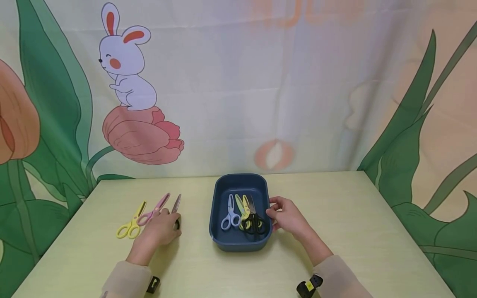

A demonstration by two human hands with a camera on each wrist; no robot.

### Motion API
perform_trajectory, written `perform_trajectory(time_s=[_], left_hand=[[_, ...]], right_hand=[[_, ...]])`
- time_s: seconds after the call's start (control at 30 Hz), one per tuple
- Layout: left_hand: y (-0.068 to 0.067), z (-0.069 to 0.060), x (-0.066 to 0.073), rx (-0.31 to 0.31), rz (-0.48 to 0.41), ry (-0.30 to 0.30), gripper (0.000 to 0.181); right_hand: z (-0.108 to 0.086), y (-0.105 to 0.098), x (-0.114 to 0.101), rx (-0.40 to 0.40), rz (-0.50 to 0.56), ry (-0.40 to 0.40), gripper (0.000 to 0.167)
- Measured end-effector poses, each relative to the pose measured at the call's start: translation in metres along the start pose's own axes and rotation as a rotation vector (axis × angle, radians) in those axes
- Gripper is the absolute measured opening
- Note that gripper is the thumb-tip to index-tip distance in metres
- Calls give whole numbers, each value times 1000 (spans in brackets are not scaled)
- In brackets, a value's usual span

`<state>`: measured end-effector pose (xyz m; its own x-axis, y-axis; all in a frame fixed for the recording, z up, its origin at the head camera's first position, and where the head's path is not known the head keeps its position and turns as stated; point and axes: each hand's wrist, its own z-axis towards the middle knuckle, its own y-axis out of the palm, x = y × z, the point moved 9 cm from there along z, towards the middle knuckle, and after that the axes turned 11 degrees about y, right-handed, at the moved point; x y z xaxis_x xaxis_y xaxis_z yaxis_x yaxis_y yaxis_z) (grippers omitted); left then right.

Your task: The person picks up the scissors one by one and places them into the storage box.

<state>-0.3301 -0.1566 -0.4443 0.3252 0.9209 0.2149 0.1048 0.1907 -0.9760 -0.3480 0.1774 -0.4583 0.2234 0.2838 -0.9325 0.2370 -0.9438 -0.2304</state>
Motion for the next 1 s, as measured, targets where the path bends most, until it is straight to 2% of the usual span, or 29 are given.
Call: perform_trajectory(time_s=[0.13,0.43,0.67,0.87,1.0], left_hand=[[3,2,-2,-8,-29,-21,12],[4,3,-4,14,-75,-59,23],[-6,5,4,93,-47,-26,25],[-14,5,12,117,-85,-28,31],[-23,4,23,138,-81,-16,35]], right_hand=[[0,0,0,1,2,-5,44],[0,1,0,-1,-3,-12,44],[-1,1,-1,5,-10,-17,44],[-1,1,-1,9,-10,-11,44],[-1,1,-1,16,-15,-6,44]])
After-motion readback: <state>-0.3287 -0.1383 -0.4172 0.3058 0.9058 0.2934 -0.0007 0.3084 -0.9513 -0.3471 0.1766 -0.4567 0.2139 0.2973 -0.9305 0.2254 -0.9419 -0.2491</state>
